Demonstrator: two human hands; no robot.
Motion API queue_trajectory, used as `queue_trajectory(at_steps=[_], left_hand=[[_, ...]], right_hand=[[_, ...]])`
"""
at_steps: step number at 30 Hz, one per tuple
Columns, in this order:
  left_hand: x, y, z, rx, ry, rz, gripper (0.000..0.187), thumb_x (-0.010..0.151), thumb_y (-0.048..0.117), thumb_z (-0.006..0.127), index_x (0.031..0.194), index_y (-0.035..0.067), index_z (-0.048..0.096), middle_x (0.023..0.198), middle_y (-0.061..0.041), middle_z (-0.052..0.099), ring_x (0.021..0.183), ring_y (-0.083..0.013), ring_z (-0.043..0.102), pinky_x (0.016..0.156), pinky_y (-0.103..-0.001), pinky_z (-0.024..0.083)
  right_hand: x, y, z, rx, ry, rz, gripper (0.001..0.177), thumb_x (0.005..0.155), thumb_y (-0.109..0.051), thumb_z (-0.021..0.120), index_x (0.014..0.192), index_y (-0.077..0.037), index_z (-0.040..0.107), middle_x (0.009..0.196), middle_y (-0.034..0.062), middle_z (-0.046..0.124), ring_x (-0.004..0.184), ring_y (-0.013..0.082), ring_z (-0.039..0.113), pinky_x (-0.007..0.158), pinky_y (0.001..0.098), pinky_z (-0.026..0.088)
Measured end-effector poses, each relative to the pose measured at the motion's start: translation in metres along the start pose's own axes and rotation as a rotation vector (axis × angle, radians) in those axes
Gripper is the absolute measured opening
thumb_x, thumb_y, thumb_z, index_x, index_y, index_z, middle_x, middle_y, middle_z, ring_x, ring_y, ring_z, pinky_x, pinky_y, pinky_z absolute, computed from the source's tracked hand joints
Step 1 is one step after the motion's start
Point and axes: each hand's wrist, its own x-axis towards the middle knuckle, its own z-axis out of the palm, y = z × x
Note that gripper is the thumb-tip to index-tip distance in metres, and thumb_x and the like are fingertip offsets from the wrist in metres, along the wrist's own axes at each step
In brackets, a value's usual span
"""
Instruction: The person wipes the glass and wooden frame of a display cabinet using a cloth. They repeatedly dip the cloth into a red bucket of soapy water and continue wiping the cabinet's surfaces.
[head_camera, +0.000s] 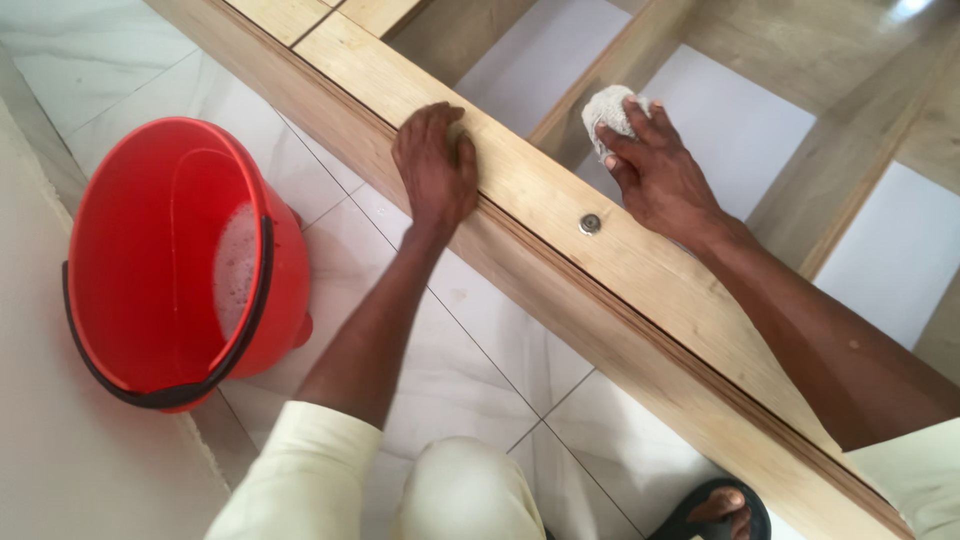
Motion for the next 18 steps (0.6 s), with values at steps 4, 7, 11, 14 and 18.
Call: queue_trajectory(at_steps=[4,7,11,14,18], left_hand=[[-0.004,0.001,0.008,-0.087,0.079,-0.068,0.04,0.095,0.007,0.061,0.134,0.008,0.059,0.132,-0.014,0.062,0.133,-0.0313,0.051,0.121,-0.051,0.029],[-0.005,-0.001,0.01,-0.101,0.115,-0.06,0.042,0.097,0.004,0.058,0.139,0.01,0.058,0.135,-0.012,0.062,0.135,-0.0296,0.052,0.123,-0.05,0.03],[-0.005,-0.004,0.008,-0.148,0.104,-0.088,0.044,0.097,0.002,0.058,0.14,0.012,0.058,0.136,-0.01,0.063,0.134,-0.0282,0.054,0.122,-0.048,0.034],[-0.004,-0.002,0.006,-0.161,0.112,-0.098,0.045,0.096,0.002,0.06,0.14,0.014,0.058,0.136,-0.01,0.062,0.134,-0.0288,0.054,0.121,-0.047,0.035],[-0.002,-0.001,0.004,-0.16,0.06,-0.138,0.047,0.096,0.001,0.058,0.141,0.014,0.056,0.137,-0.011,0.062,0.136,-0.0297,0.053,0.121,-0.049,0.033]], right_hand=[[0.039,0.017,0.013,0.083,-0.058,-0.073,0.036,0.102,-0.011,0.056,0.136,-0.016,0.066,0.162,0.0141,0.042,0.152,0.0377,0.032,0.119,0.0453,0.037],[0.085,0.017,0.03,0.137,-0.033,-0.149,0.033,0.104,-0.011,0.057,0.135,-0.013,0.069,0.16,0.0152,0.044,0.151,0.0373,0.035,0.119,0.0462,0.037],[0.16,-0.002,0.071,0.193,0.029,-0.273,0.036,0.104,-0.006,0.059,0.139,-0.01,0.068,0.157,0.0195,0.049,0.146,0.0404,0.044,0.119,0.0457,0.04],[0.221,-0.025,0.102,0.455,0.022,-0.111,0.036,0.104,-0.012,0.06,0.139,-0.013,0.062,0.153,0.0171,0.051,0.137,0.0334,0.057,0.115,0.0376,0.048],[0.269,-0.057,0.139,0.155,0.093,-0.414,0.049,0.085,0.007,0.062,0.134,-0.002,0.067,0.151,0.0255,0.051,0.137,0.0525,0.042,0.11,0.0557,0.034]])
